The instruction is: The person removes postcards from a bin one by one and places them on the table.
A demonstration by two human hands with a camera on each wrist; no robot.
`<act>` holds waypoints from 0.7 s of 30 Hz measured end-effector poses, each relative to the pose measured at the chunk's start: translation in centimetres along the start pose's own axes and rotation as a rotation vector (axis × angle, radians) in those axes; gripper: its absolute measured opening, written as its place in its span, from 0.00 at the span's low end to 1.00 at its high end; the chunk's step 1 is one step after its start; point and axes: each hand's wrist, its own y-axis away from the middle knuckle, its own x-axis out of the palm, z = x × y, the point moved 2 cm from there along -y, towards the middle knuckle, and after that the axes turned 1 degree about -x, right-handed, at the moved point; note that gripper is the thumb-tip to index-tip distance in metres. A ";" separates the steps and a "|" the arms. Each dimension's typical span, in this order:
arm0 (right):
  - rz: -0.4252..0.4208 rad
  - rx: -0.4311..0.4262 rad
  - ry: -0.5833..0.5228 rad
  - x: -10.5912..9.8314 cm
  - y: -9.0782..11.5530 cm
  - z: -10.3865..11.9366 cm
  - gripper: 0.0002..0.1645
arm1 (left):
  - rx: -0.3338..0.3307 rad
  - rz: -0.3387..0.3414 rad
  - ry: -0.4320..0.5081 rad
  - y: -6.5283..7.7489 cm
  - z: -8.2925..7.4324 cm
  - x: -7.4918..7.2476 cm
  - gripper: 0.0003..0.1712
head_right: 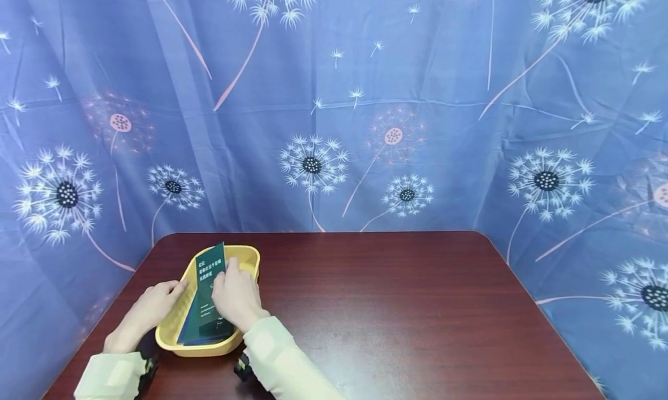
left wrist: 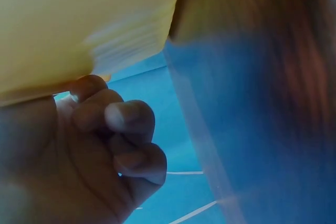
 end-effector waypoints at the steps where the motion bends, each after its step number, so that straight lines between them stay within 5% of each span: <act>1: -0.009 0.015 -0.014 -0.4 0.0 -0.1 0.04 | -0.002 0.000 0.002 0.0 0.0 0.0 0.28; 21: -0.105 0.149 -0.256 -7.4 1.2 -5.2 0.04 | -0.018 -0.002 -0.001 0.1 0.0 0.1 0.29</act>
